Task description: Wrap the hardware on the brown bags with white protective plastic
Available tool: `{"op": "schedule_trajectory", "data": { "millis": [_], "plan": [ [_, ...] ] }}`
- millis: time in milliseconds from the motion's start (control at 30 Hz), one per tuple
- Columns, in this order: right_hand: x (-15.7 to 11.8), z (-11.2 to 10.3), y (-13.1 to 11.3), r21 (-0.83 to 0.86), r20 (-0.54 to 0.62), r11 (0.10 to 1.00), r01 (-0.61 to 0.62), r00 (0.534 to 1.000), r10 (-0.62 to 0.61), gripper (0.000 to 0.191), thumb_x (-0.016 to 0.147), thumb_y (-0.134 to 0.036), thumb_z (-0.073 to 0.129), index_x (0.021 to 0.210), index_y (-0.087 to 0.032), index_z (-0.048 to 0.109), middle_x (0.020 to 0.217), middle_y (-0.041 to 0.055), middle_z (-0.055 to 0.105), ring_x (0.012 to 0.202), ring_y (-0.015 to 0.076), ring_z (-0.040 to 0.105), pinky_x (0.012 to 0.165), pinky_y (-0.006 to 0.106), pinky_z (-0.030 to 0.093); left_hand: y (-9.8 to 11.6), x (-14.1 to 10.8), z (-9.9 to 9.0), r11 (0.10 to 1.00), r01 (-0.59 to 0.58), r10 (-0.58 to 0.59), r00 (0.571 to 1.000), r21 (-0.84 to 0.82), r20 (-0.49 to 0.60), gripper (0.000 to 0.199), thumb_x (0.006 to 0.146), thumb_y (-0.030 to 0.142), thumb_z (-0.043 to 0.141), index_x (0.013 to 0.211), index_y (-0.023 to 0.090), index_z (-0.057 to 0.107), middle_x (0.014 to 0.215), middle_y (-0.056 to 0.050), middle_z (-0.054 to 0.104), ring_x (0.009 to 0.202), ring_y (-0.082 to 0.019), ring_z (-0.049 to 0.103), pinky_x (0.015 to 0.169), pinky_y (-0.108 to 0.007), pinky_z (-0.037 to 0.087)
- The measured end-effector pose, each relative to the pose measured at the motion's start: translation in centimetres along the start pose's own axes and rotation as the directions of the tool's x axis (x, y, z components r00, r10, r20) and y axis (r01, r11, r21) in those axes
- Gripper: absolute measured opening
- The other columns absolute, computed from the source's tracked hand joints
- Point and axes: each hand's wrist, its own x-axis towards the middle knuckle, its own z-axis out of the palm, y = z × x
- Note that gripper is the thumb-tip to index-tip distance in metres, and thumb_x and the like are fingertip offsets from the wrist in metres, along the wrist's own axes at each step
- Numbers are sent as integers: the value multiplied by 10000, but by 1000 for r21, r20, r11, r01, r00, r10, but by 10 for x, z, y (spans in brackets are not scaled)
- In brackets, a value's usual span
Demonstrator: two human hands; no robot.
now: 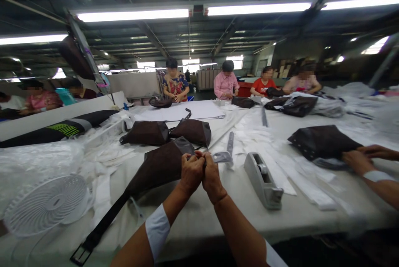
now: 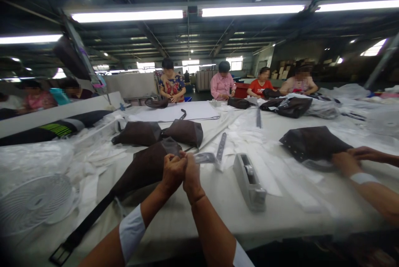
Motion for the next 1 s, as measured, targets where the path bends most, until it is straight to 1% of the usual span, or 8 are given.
{"op": "schedule_trajectory", "data": {
  "millis": [167,400,533,667,800,867,933,1000],
  "plan": [
    [8,-22,-6,-43,-80,999,33,996,-37,359,757,-411,509,930,-158,695,1038,54,671,980,193,575,769,270,439,-22,-2,0,986,-169,168,978,-6,120,184,864,271,525,1012,245,631,1064,-43,676,1145,-249,474,1025,-494,141],
    [19,-17,4,-110,-159,985,135,976,-151,333,772,-406,485,863,-144,670,917,62,677,889,192,591,787,301,434,-18,11,13,978,-209,207,976,26,72,217,905,220,444,831,196,646,808,-37,671,932,-180,548,1023,-451,186],
    [21,-14,11,-168,-151,959,230,955,-255,375,765,-403,526,1028,-155,626,1079,69,643,1054,194,546,950,308,370,-9,18,30,991,-129,129,992,42,-1,242,907,233,430,821,182,651,733,-49,635,821,-183,534,911,-408,281],
    [20,-24,16,-145,-98,987,74,991,-89,494,750,-467,564,1156,-185,562,1097,59,637,1054,204,560,879,330,441,-1,13,41,1000,-25,25,999,1,-29,278,910,226,419,761,174,648,724,-63,633,821,-190,540,823,-366,340],
    [14,-53,26,-63,-20,959,-278,961,277,526,776,-484,536,1255,-285,446,992,36,661,838,212,648,647,357,517,-7,-14,13,993,-93,98,993,-68,66,234,871,244,494,1062,199,623,1097,-89,643,1088,-220,515,945,-371,349],
    [10,-73,35,-30,-24,925,-380,925,379,547,772,-437,559,1275,-302,390,956,32,666,763,211,662,607,373,524,-29,-43,-13,1000,2,-3,996,16,89,430,838,287,538,1260,209,504,1332,-111,507,1258,-263,399,1034,-422,290],
    [8,-92,45,-31,-26,904,-426,905,425,585,748,-369,597,1277,-293,359,922,34,670,711,219,669,599,399,531,-63,-84,-38,943,289,-300,953,166,43,583,802,332,561,1343,181,408,1419,-148,400,1324,-310,318,1052,-474,271],
    [7,-104,54,-54,-24,903,-426,905,425,616,720,-314,621,1272,-283,348,902,35,672,690,227,672,598,411,540,-99,-132,-56,746,618,-638,770,248,-1,672,763,389,569,1349,118,381,1406,-202,397,1305,-355,347,1023,-505,312]
  ]
}}
